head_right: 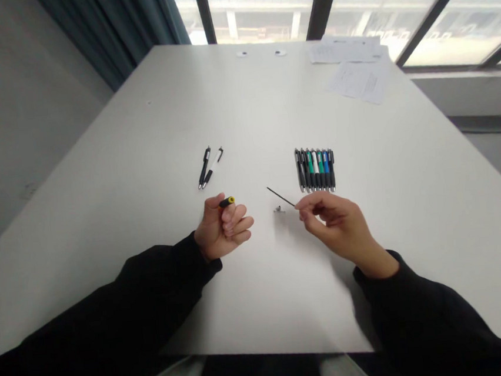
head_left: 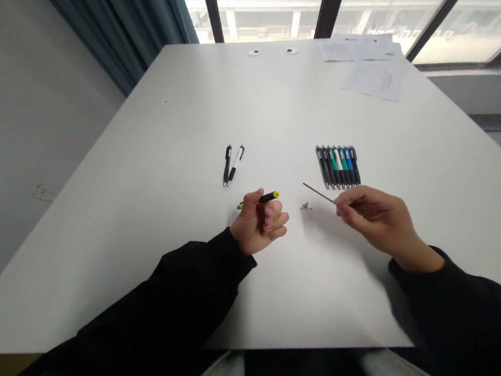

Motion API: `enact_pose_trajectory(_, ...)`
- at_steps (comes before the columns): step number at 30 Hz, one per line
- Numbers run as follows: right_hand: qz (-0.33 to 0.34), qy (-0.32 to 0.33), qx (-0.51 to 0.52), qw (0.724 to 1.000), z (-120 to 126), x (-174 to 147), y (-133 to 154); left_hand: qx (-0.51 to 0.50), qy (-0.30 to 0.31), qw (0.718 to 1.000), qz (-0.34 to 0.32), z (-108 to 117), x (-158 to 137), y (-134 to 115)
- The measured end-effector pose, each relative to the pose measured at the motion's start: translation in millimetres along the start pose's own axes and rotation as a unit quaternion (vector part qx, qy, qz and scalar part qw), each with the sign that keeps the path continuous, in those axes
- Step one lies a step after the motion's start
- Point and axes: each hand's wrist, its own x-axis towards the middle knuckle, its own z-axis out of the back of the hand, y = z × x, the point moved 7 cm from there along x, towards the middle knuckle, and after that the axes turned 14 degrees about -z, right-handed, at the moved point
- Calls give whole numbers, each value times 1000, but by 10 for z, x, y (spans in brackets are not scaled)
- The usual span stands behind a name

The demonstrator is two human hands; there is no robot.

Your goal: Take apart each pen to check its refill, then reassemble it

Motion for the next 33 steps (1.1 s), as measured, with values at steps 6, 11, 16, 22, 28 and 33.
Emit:
enact_pose_trajectory(6,8,48,156,987,87,179,590,5,14,1000,5,-16,-11,1)
enact_pose_trajectory(11,97,-14,219,971,-13,289,982,4,42,999,13,-53,-35,11)
enact_pose_trajectory(16,119,-52,151,980,-199,282,952,18,32,999,14,-42,-37,12)
enact_pose_trajectory(22,132,-57,91,985,-204,249,946,20,34,999,12,-26,-1,24)
enact_pose_trajectory(28,176,39,-66,981,-517,219,940,37,20,999,11,12,8,66)
enact_pose_trajectory(33,168,42,-91,981,-573,234,819,35,-12,999,17,64,18,86)
